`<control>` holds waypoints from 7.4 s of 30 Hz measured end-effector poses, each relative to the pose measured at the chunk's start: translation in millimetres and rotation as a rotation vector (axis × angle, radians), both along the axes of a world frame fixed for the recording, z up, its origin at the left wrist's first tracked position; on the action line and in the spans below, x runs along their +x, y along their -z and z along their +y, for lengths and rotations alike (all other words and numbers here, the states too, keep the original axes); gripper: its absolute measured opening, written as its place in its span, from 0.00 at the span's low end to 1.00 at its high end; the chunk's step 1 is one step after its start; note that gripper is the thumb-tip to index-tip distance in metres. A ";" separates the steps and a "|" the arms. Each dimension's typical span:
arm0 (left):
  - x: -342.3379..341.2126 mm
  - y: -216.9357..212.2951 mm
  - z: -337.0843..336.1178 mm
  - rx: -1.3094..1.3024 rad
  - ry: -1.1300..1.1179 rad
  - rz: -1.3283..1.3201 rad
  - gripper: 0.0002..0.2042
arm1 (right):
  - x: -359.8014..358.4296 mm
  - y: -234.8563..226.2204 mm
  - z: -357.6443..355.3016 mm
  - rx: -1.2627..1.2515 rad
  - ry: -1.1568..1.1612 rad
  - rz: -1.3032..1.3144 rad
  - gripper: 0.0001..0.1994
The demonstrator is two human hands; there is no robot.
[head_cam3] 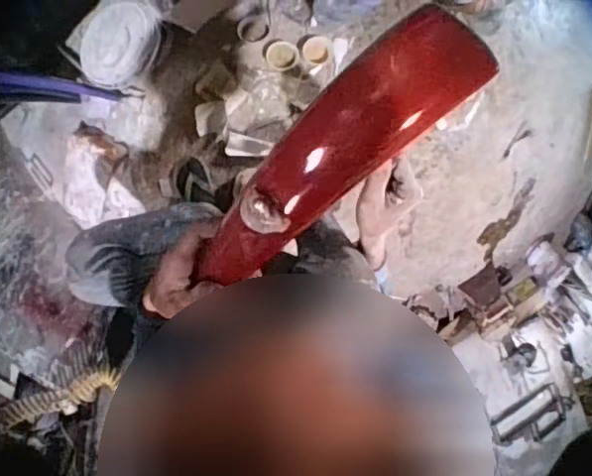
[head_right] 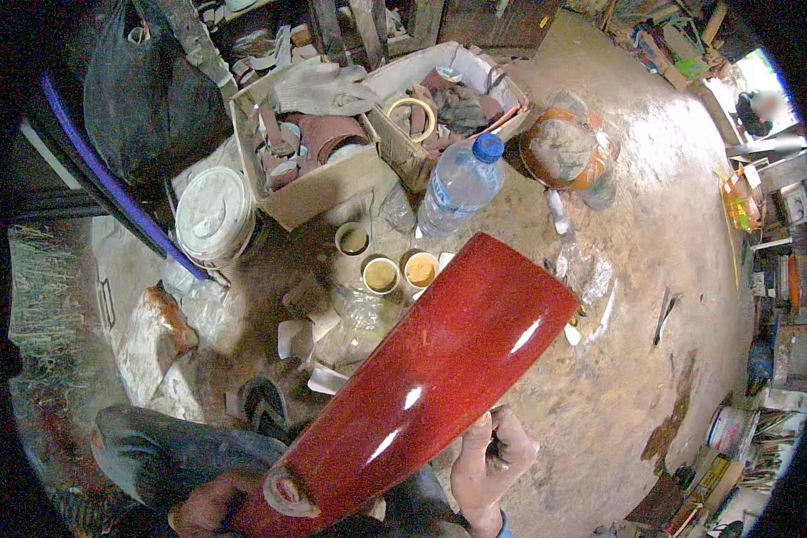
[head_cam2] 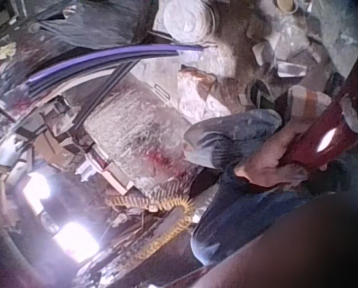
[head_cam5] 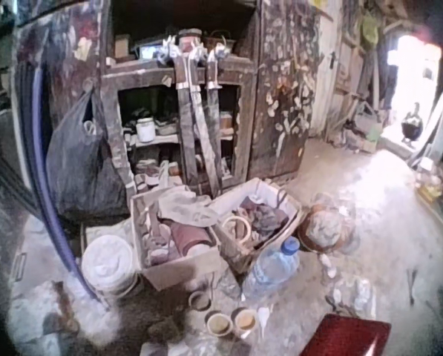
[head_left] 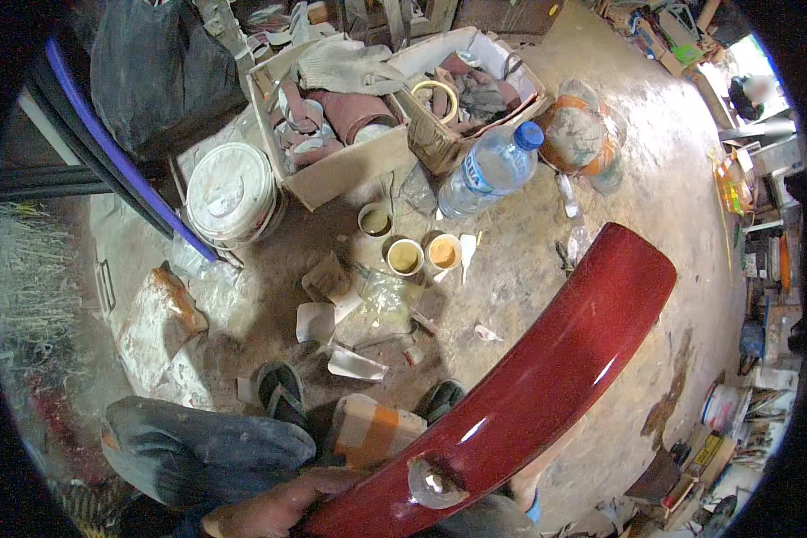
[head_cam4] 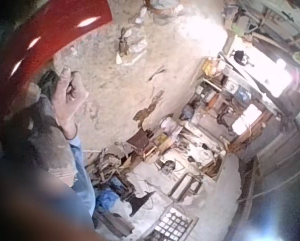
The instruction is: The person grinds a small metal part on a belt sander, then picks up a red metal bar and applies glue to a hole in it using a small bottle. They spread the glue with a finger and inspect the bar.
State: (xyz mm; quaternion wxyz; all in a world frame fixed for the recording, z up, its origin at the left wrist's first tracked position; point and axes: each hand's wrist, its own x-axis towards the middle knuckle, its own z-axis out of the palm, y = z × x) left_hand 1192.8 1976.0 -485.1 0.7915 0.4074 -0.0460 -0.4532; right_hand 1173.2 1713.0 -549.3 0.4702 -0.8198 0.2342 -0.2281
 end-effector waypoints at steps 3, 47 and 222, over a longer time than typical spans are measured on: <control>-0.2 -0.3 -0.8 -0.054 -0.016 0.023 0.32 | -1.0 2.4 1.3 0.082 0.012 0.010 0.15; 20.2 51.0 -79.1 0.786 -0.026 -1.092 0.30 | 64.6 10.8 32.6 1.406 -0.429 -0.311 0.23; 17.8 66.9 6.4 0.605 -0.328 0.040 0.32 | -16.2 260.4 -74.5 -0.261 0.162 0.194 0.24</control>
